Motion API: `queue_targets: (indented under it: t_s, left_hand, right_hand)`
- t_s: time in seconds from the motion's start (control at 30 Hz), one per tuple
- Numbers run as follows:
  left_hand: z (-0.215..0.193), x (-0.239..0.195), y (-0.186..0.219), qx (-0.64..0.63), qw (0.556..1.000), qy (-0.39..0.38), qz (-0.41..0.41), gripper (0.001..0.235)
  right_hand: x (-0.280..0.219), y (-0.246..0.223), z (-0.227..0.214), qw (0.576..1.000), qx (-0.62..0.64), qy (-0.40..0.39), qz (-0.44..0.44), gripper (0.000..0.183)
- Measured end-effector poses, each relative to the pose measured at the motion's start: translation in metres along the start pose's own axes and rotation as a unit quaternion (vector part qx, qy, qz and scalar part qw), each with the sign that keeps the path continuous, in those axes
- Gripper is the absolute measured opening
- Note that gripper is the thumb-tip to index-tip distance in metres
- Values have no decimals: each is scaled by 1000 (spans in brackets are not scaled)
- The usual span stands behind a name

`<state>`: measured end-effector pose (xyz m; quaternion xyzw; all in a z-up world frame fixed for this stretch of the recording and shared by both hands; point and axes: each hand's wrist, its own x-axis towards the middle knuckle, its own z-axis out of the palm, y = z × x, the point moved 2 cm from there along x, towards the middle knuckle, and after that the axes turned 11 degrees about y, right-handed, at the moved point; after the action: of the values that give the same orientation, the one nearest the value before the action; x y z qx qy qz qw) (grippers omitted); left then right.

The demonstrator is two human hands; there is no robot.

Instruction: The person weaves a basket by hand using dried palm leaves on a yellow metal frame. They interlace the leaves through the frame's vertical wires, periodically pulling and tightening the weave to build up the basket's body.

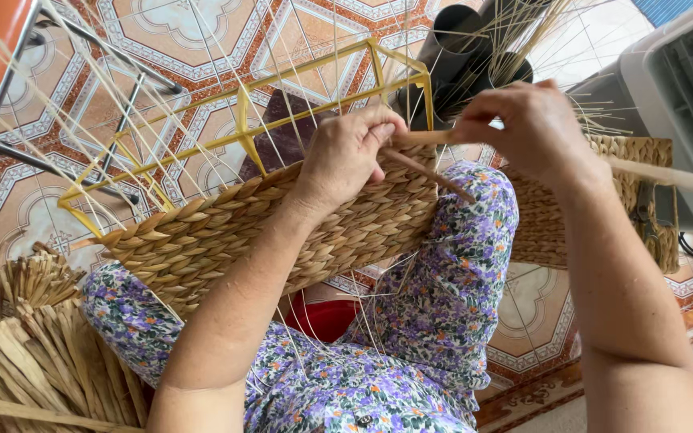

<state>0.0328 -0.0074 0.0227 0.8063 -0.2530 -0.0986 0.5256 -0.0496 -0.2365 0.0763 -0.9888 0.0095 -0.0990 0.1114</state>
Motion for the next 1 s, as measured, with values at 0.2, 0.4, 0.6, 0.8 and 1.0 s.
queue_targets:
  t_s: [0.2,0.4,0.6,0.8,1.0]
  left_hand:
    - [-13,-23,1,-33,983,151,100,15]
    - [-5,-41,9,-51,982,150,100,20]
    - [11,-18,6,-3,999,40,0,41]
    - [20,-16,7,91,971,137,174,15]
    - [4,-14,-4,-58,997,-7,53,13]
  right_hand:
    - [-11,12,23,988,-41,126,-80,26]
    - [-51,-18,30,995,93,27,20,27]
    - [-38,-19,7,926,365,90,40,19]
    - [5,-29,33,930,350,59,99,26]
    - [3,-45,57,915,373,127,86,5]
